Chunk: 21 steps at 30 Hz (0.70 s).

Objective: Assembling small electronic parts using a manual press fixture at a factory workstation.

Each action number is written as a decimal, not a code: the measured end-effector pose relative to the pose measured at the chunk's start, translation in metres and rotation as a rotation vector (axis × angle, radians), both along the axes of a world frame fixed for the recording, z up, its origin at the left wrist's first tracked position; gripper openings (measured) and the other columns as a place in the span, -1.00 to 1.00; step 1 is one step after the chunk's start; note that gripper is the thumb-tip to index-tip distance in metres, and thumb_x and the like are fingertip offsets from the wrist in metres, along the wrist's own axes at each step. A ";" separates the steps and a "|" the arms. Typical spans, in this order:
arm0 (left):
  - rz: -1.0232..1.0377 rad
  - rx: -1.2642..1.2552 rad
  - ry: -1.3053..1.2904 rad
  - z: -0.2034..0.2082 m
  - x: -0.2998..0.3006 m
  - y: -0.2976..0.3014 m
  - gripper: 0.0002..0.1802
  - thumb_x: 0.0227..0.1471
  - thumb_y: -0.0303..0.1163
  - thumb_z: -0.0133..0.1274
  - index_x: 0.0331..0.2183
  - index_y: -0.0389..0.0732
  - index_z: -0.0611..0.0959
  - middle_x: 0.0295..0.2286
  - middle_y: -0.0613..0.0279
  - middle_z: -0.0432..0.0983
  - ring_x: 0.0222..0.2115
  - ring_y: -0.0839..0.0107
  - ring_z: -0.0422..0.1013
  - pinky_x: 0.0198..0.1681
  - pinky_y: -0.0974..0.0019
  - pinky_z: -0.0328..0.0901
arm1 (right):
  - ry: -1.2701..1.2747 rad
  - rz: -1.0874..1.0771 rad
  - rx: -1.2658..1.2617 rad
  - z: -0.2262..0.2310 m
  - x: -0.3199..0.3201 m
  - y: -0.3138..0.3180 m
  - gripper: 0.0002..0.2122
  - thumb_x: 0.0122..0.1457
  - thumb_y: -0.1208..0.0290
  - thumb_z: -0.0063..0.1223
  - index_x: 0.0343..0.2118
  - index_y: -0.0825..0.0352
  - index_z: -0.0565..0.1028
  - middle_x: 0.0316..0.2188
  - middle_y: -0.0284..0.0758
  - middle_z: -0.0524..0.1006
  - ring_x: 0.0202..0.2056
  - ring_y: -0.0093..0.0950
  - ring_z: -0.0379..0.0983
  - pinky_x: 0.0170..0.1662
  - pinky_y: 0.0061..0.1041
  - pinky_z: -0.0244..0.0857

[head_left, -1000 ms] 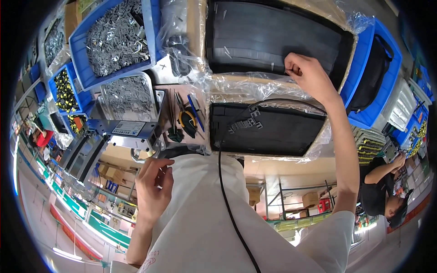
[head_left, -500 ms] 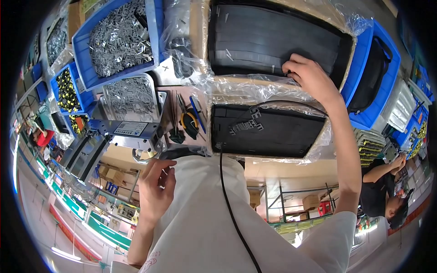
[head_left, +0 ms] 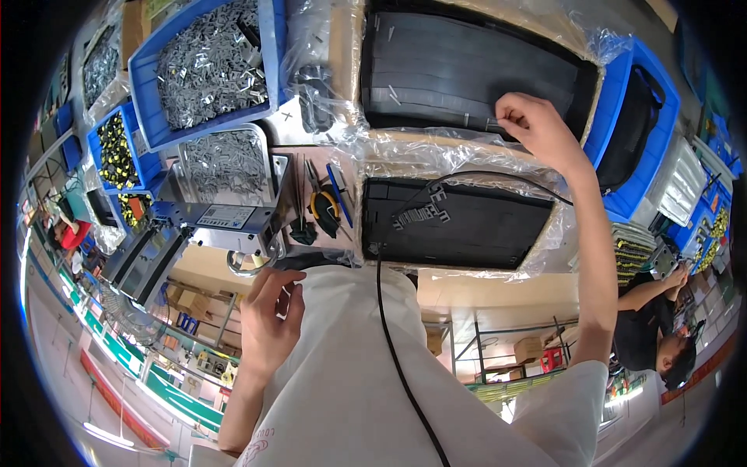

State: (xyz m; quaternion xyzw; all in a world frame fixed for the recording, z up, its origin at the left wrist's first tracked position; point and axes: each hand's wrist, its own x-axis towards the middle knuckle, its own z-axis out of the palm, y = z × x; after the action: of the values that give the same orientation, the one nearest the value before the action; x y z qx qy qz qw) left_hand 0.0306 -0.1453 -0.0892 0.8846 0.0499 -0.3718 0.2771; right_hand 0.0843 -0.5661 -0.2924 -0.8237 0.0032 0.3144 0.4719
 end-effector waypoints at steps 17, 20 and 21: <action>0.373 -0.558 0.104 0.007 -0.017 0.001 -0.84 0.17 -0.67 0.07 -0.18 -0.42 0.63 -0.22 0.05 0.63 -0.28 0.31 0.60 -0.21 0.30 0.51 | -0.160 -0.193 0.679 0.138 -0.077 0.200 -0.84 0.10 0.56 0.32 -0.24 0.29 0.65 -0.34 -0.33 0.66 -0.33 -0.43 0.62 -0.26 -0.46 0.49; 0.425 -0.720 0.302 0.019 -0.026 0.021 -0.84 0.15 -0.69 0.13 -0.18 -0.49 0.63 -0.29 -0.07 0.63 -0.32 0.21 0.62 -0.25 0.20 0.57 | -0.164 -0.255 0.720 0.165 -0.096 0.215 -0.84 0.08 0.57 0.32 -0.25 0.26 0.66 -0.34 -0.33 0.65 -0.33 -0.39 0.62 -0.29 -0.45 0.47; 0.424 -0.721 0.294 0.024 -0.029 0.025 -0.84 0.15 -0.69 0.13 -0.18 -0.49 0.63 -0.29 -0.07 0.63 -0.32 0.21 0.62 -0.25 0.20 0.57 | -0.170 -0.251 0.723 0.172 -0.102 0.217 -0.84 0.08 0.57 0.32 -0.25 0.26 0.66 -0.34 -0.33 0.65 -0.33 -0.39 0.62 -0.29 -0.45 0.47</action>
State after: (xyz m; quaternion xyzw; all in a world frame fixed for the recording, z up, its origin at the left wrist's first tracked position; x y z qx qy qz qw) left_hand 0.0015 -0.1208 -0.0654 0.6395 0.1363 -0.4222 0.6279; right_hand -0.0179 -0.3487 -0.1201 -0.6206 -0.0461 0.1654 0.7651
